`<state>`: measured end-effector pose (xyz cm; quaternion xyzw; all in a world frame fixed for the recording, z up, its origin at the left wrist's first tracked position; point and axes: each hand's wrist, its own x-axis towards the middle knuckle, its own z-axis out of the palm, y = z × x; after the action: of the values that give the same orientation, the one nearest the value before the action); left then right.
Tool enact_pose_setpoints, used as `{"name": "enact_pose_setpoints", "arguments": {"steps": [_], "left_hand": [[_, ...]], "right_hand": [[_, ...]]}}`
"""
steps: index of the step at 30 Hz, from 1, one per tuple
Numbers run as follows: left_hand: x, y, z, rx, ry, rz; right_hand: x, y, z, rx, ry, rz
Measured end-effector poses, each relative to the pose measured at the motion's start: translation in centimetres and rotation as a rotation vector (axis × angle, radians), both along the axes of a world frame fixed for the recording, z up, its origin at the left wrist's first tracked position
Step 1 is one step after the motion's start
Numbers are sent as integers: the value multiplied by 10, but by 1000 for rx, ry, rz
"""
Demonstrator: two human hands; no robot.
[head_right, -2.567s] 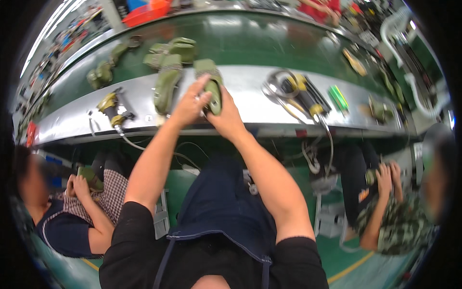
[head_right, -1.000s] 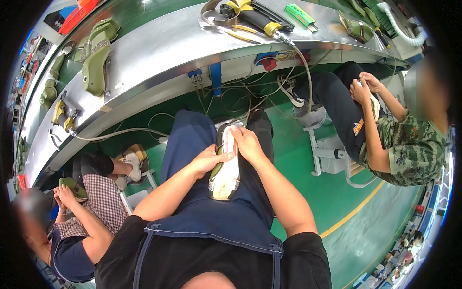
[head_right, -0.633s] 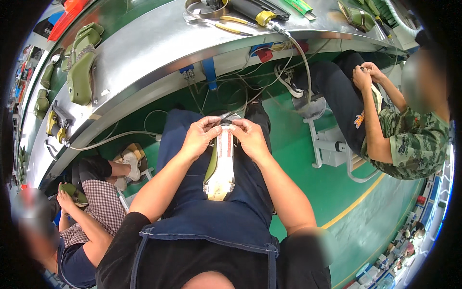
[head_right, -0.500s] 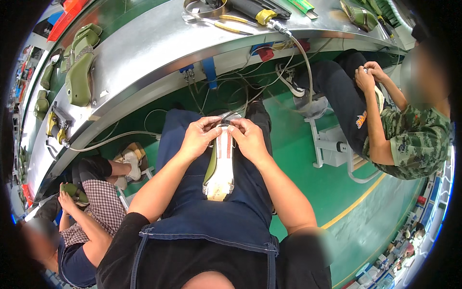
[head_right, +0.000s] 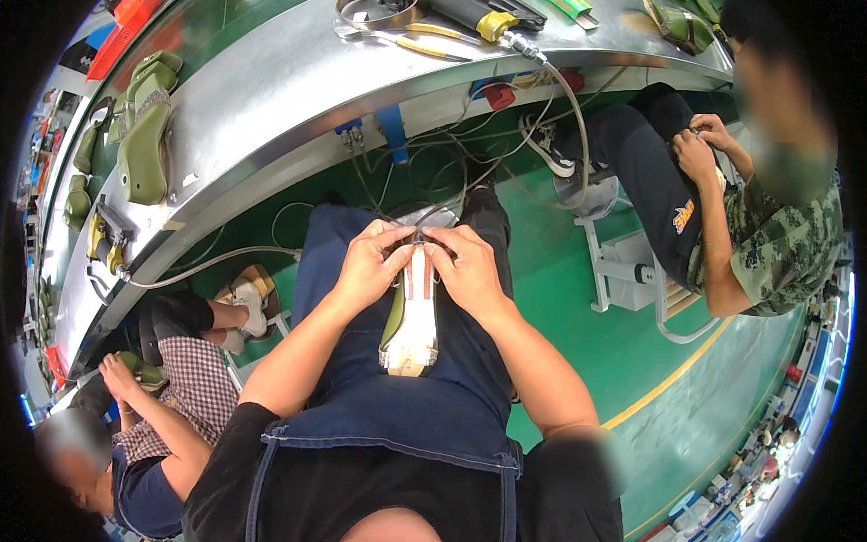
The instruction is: The person assembles green slipper sandals by attaching a metal strap to the sole using a pneumatic staple gun. They pick up a slipper, position the strap, and use the tool to secure it, repeating this process for multiple units on a factory assembly line.
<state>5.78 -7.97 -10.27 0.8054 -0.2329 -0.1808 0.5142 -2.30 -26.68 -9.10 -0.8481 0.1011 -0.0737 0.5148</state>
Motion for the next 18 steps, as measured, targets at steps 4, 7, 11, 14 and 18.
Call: {"name": "enact_pose_setpoints", "arguments": {"steps": [4,7,11,14,18], "left_hand": [[-3,0,4,15,-18,11],[-5,1,3,4,-26,25],[-5,1,2,7,-74,4],[-5,-2,8,47,-62,33],[-4,-10,9,88,6,89]], "right_hand": [[-2,3,1,-13,-39,16],[-4,2,1,-64,-45,36],[-6,2,0,-123,-86,45],[-8,2,0,-168,-87,59],[-4,-1,5,-197,-130,90]]}}
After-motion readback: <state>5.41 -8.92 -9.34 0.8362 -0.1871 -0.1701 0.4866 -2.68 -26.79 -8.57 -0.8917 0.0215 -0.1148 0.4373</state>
